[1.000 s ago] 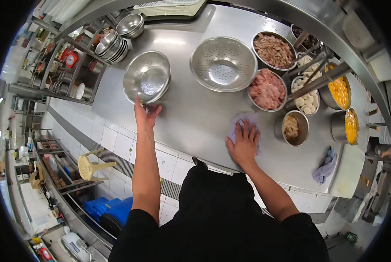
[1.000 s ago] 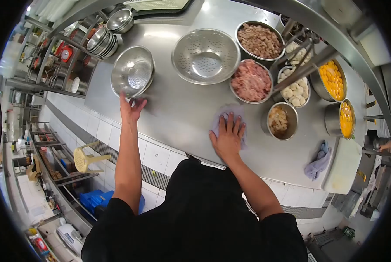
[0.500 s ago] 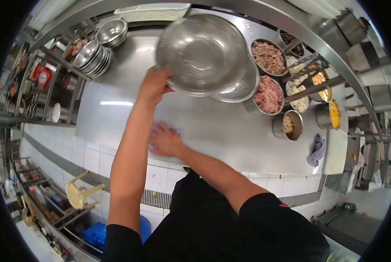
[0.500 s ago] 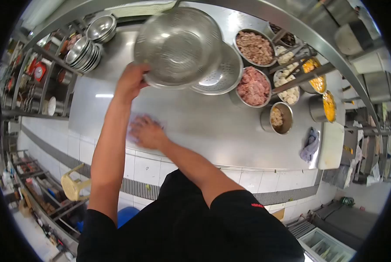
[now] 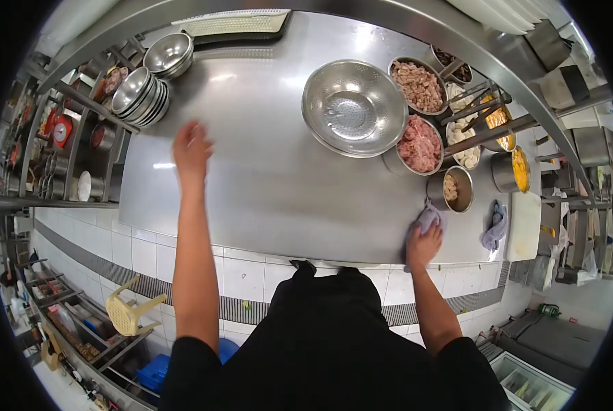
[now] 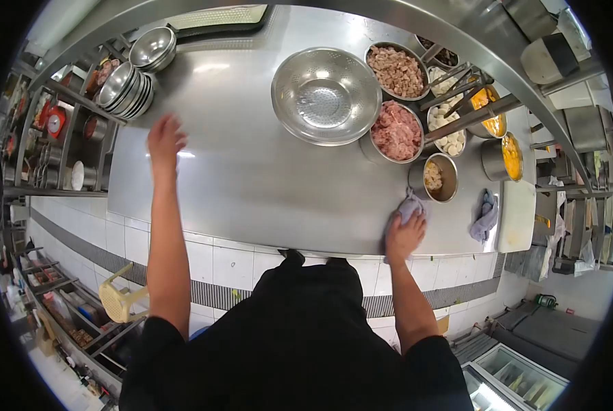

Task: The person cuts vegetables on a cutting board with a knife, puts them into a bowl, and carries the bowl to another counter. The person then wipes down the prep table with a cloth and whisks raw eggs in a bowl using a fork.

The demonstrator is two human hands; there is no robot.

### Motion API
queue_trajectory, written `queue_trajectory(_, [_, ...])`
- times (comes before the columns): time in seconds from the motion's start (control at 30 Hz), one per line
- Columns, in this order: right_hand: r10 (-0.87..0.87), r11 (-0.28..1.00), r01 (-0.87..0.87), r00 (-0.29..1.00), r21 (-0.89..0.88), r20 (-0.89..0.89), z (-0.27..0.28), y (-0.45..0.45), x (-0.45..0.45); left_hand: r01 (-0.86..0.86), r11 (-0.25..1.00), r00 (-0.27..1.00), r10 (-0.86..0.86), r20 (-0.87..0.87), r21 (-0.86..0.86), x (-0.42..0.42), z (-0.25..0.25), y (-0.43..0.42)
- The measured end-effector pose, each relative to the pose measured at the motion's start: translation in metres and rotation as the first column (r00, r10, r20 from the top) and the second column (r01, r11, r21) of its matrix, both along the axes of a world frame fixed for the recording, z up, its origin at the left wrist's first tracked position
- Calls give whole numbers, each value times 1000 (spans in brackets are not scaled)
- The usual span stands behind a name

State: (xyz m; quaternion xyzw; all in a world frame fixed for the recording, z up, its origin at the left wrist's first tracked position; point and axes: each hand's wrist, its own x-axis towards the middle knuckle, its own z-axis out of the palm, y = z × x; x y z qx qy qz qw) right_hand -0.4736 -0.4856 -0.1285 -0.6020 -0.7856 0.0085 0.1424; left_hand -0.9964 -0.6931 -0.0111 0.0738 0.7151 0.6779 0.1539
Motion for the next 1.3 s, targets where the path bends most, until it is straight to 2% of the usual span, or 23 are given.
queue_trajectory(0.07, [-99, 989, 99, 995, -106, 5, -4, -15, -57, -229, 973, 972, 231, 37, -38, 29, -10, -51])
queue_trajectory(0.1, [62, 993, -58, 998, -106, 33, -5, -31, -100, -249, 966, 965, 253, 69, -68, 49, -20, -61])
queue_trajectory(0.13, [336, 941, -337, 942, 27, 9, -23, -48, -136, -268, 959, 955, 277, 102, -97, 71, -30, -67])
queue_trajectory(0.2, [646, 738, -664, 746, -114, -164, 10, -91, -228, -181, 982, 977, 186, 101, -58, 116, -53, -62])
queue_trajectory(0.23, [802, 567, -824, 548, 14, -237, 27, -115, -253, -160, 986, 980, 164, 114, -43, 133, -67, -63])
queue_trajectory(0.27, [845, 437, -899, 411, 0, -341, 20, -139, -264, -98, 994, 992, 101, 78, -45, 152, -82, -59])
queue_trajectory(0.3, [891, 248, -944, 311, -219, -331, 4, -156, -274, -29, 999, 999, 31, 44, -43, 171, -91, -53])
queue_trajectory(0.33, [910, 319, -945, 284, 72, -301, -7, -175, -250, 26, 998, 999, -24, 25, -62, 185, -93, -53])
queue_trajectory(0.37, [960, 81, -995, 93, -57, -264, 4, -167, -230, 73, 994, 997, -73, 6, -86, 196, -96, -56])
queue_trajectory(0.4, [958, 54, -995, 75, -84, -277, 13, -160, -206, 83, 992, 997, -84, 1, -95, 204, -103, -60])
queue_trajectory(0.47, [957, 72, -983, 116, -168, -265, 24, -128, -149, 99, 990, 991, -89, 97, -100, 223, -90, -61])
queue_trajectory(0.53, [951, 175, -950, 231, -259, -204, 25, -89, -77, 135, 986, 986, -125, 109, -97, 235, -90, -65])
queue_trajectory(0.6, [951, 304, -923, 308, -234, 21, 27, -44, 1, 223, 957, 972, -205, 115, -187, 249, -90, -64])
queue_trajectory(0.67, [883, 469, -826, 451, -314, 131, 38, -2, 76, 291, 939, 956, -279, 91, -185, 272, -93, -47])
queue_trajectory(0.87, [520, 826, -440, 836, -352, 175, 58, 84, 272, 678, 703, 703, -706, -87, -215, 404, -60, 73])
queue_trajectory(0.9, [361, 865, -302, 929, -401, 79, 62, 95, 297, 708, 668, 650, -743, -158, -230, 432, -47, 100])
queue_trajectory(0.93, [188, 871, -170, 982, -461, -8, 64, 106, 323, 766, 610, 602, -791, -106, -202, 458, -37, 125])
queue_trajectory(0.97, [124, 928, -138, 990, -346, -62, 70, 116, 344, 801, 568, 565, -822, -77, -186, 484, -24, 150])
queue_trajectory(1.03, [-6, 987, -24, 982, -157, -190, 82, 152, 383, 836, 517, 492, -855, -165, -186, 535, -14, 198])
queue_trajectory(1.13, [-185, 983, 179, 908, -49, -376, 92, 225, 440, 897, 376, 290, -897, -333, -233, 610, -9, 272])
queue_trajectory(1.17, [-200, 977, 213, 925, 4, -324, 115, 246, 437, 912, 335, 224, -889, -399, -235, 635, -7, 298])
queue_trajectory(1.23, [-206, 971, 231, 936, 57, -285, 156, 274, 431, 860, 361, 132, -841, -524, -362, 675, -15, 351])
queue_trajectory(1.3, [-127, 819, 61, 989, 571, 75, 169, 294, 425, 871, 369, 305, -923, -234, -323, 690, -16, 403])
